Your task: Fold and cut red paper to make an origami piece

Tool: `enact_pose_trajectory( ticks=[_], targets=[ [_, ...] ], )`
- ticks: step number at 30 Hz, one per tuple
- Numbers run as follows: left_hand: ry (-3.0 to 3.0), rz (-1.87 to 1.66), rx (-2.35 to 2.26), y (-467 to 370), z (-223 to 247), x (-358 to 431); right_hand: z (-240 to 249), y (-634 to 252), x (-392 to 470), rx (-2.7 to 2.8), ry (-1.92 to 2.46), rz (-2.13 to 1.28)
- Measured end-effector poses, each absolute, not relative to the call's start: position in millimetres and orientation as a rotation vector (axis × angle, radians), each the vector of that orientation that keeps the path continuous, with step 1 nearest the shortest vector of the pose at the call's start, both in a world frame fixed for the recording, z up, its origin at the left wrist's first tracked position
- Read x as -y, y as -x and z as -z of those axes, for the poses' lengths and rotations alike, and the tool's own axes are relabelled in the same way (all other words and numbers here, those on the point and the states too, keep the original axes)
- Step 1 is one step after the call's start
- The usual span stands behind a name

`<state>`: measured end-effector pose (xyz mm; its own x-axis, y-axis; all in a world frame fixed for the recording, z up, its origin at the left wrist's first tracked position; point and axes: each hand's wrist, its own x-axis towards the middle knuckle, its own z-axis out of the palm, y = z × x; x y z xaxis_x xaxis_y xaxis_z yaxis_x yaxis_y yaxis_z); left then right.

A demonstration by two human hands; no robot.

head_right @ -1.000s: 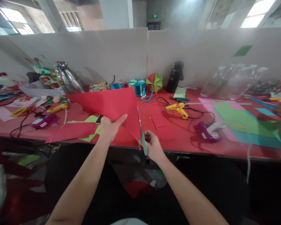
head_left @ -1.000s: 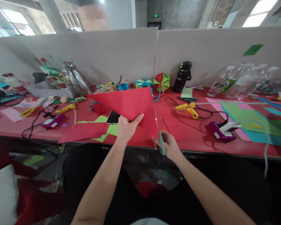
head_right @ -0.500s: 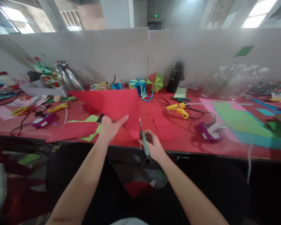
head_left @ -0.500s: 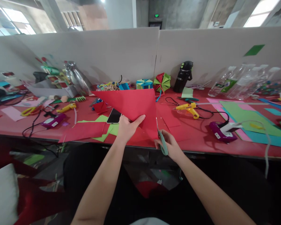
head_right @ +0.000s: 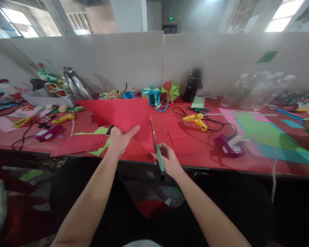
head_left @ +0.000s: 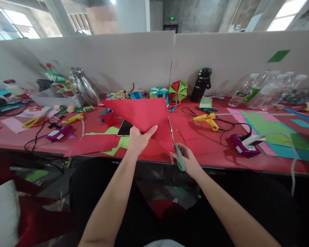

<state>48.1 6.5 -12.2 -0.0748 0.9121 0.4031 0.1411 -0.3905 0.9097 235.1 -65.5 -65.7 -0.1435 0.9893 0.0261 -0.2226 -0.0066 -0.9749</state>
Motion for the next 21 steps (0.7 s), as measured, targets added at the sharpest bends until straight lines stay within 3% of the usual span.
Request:
enact_pose_trajectory(
  ticks=[21],
  targets=[
    [-1.587, -1.459, -1.109, -57.6, 9.5, 2.6, 63.5, -234.7, 63.5, 1.113, 0.964, -1.365]
  ],
)
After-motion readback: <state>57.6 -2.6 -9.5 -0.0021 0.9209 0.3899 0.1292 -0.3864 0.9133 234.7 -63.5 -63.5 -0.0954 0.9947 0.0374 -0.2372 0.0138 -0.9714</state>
